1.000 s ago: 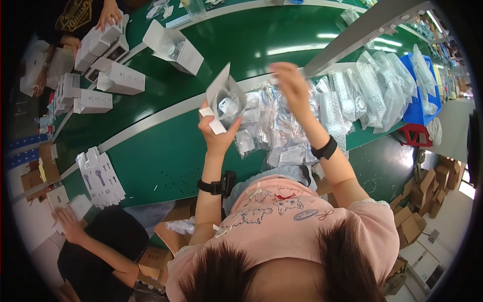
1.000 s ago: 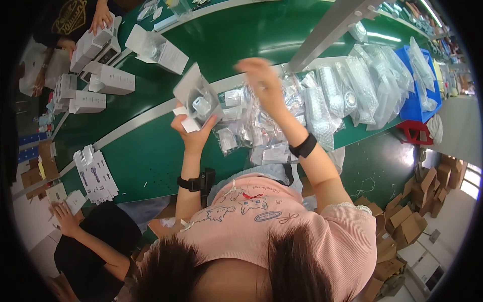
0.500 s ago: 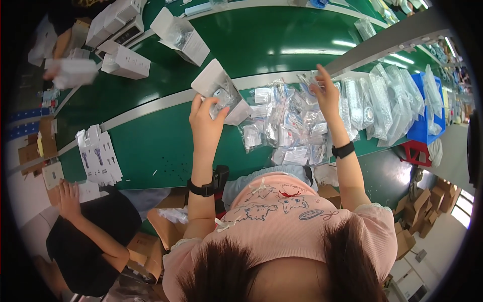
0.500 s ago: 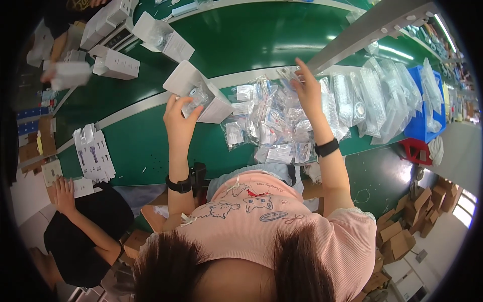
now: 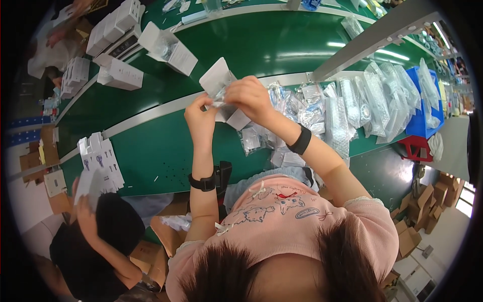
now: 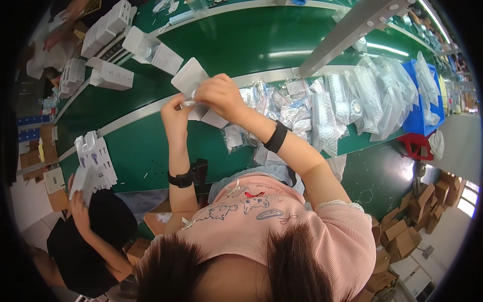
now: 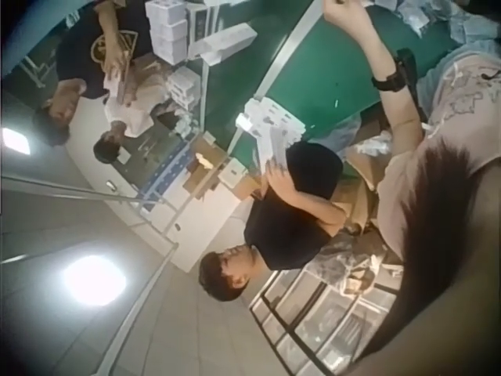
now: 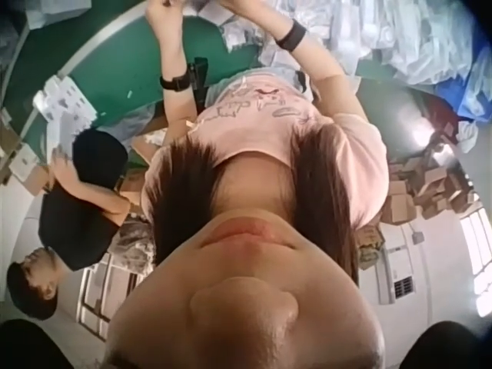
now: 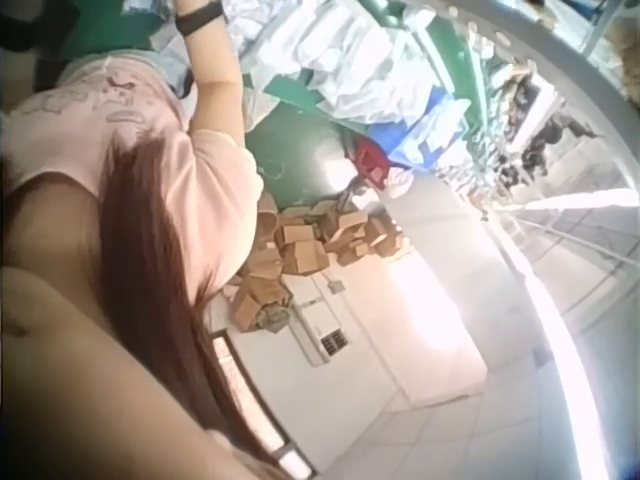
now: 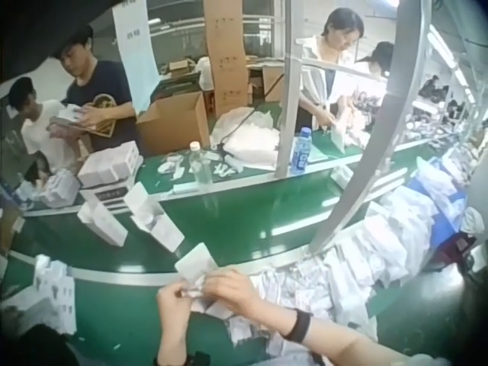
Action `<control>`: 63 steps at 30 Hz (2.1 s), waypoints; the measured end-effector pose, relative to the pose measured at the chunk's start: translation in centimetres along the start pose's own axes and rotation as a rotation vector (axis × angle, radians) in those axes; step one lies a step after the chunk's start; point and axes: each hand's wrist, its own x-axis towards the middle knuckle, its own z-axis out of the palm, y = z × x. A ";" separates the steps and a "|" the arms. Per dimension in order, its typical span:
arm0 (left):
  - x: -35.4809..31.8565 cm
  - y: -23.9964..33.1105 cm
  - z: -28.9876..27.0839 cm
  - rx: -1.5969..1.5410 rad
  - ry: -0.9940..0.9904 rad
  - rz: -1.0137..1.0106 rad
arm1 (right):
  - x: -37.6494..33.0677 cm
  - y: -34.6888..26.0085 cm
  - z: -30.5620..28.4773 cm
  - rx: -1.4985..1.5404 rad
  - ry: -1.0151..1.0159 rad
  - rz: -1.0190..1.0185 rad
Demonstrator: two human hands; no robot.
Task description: The person packages items by hand, placing a small plastic bag and a bubble-wrapped thermometer into a cardboard box before setting it aside.
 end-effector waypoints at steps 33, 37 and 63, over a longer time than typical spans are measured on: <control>5.6 -5.0 -6.3 0.815 0.303 0.423 | -17.3 4.4 -18.8 -1.094 -0.233 1.108; 3.1 -10.7 -12.3 0.867 0.166 -0.034 | -17.7 3.8 -20.4 -0.862 -0.142 0.898; -5.8 2.5 0.8 0.225 -0.147 0.483 | 3.3 -2.3 -2.2 0.704 0.950 0.664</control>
